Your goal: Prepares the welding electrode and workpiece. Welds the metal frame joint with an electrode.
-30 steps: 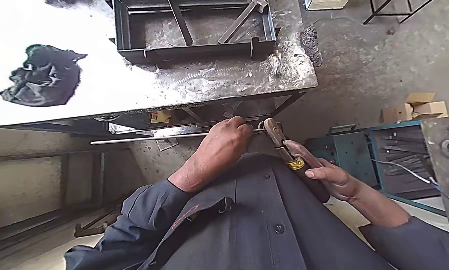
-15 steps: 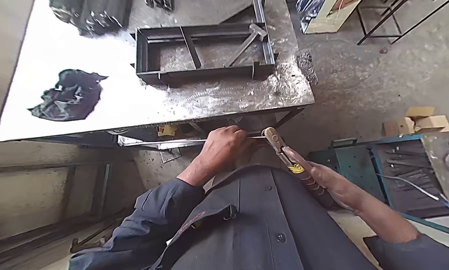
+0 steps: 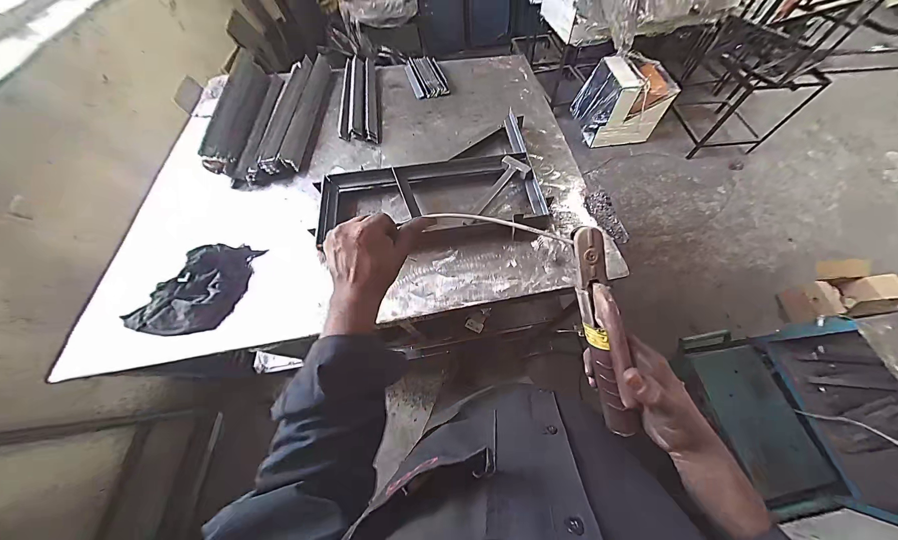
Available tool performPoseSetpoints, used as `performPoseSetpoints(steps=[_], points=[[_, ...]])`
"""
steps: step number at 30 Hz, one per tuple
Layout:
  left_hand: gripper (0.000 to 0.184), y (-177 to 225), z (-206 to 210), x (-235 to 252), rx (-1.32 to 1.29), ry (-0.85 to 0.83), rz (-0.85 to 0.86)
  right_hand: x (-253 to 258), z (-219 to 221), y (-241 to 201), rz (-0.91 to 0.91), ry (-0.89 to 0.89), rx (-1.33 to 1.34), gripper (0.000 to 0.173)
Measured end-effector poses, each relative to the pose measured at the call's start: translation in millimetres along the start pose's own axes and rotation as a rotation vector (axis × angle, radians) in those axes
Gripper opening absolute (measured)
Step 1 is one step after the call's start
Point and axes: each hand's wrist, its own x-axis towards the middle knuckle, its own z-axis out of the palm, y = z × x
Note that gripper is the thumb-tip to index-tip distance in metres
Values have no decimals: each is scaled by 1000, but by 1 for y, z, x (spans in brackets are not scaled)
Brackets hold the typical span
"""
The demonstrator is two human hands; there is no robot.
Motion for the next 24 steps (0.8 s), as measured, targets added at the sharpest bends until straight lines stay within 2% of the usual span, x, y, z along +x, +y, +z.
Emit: performPoseSetpoints(steps=[3,5,8,11,12,14,17,21,22,24], points=[[82,-1,12,30,-64,3,-34,10,28,12,-49,82,-61,89],[82,-13,14,53,-100,6,2,19,49,21,-64,115,-55,92],[74,-45,27,96,-146,71,246,39,78,42,-120,114,74,92],[52,-61,46,142,-255,114,506,49,97,72,-100,96,307,79],[55,-56,50,155,-286,107,535,51,102,79,-104,87,385,75],[71,-35,62,166,-359,64,532,52,110,89,-131,70,541,79],[67,-3,89,155,-461,-136,436,50,121,89,-245,193,589,68],[67,18,154,128,-379,-594,207,28,118,86,-326,635,334,63],[69,21,165,123,-332,-681,165,21,118,85,-287,772,192,66],[66,24,176,120,-252,-822,144,14,123,80,-129,1032,-115,98]])
